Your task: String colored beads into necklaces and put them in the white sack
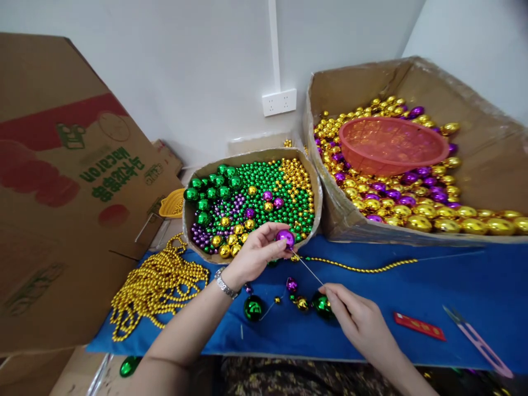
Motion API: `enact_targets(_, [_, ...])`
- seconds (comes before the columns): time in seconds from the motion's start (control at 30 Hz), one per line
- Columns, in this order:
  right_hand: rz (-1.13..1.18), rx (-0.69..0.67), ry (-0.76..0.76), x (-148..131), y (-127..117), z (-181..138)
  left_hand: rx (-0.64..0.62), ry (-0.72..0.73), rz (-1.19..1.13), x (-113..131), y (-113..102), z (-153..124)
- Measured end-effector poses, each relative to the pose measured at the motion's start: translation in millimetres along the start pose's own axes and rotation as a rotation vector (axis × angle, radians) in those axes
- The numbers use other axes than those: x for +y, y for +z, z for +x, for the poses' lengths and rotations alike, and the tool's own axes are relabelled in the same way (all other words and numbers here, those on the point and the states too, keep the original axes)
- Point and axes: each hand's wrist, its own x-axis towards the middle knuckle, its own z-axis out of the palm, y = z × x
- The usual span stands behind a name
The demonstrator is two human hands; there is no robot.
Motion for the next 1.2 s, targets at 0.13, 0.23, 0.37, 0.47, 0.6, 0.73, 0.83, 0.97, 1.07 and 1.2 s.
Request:
enact_targets(0.13, [-0.008, 0.021, -0.027, -1, 0, -1, -0.014, 0.009, -0.012, -1, 3, -1])
enact_targets(0.23, [-0.014, 0.037, -0.049, 2, 2, -3, 0.054, 0.028, -0.039, -4, -1, 1])
enact_targets(0.37, [-0.029, 0.065, -0.072, 6, 5, -4, 0.185, 0.12, 0.095, -12, -15, 2])
enact_targets(0.47, [-0.032, 0.081, -0.082, 8, 4, -4, 0.178, 0.175, 0.278, -15, -22, -1])
enact_targets(0.6, [-0.021, 0.074, -0.087, 6, 4, -1, 0.124, 0.157, 0.34, -17, -24, -5])
enact_targets(0.73, [-0.021, 0.075, -0.1, 4, 5, 0, 0.12, 0.131, 0.36, -19, -26, -6])
enact_targets(0.83, [-0.042, 0.089, -0.139, 4, 5, 0, 0.117, 0.132, 0.436, -20, -29, -7])
enact_targets(0.97, [-0.086, 0.087, -0.168, 5, 3, 0, 0.086, 0.204, 0.611, -15, -30, -8])
enact_targets(1.07, [-0.15, 0.091, -0.208, 8, 2, 1, 0.039, 0.259, 0.697, -8, -29, -10])
enact_targets(1.2, [-0.277, 0.145, -0.29, 12, 5, 0, -0.091, 0.154, 0.643, -9, -26, -14])
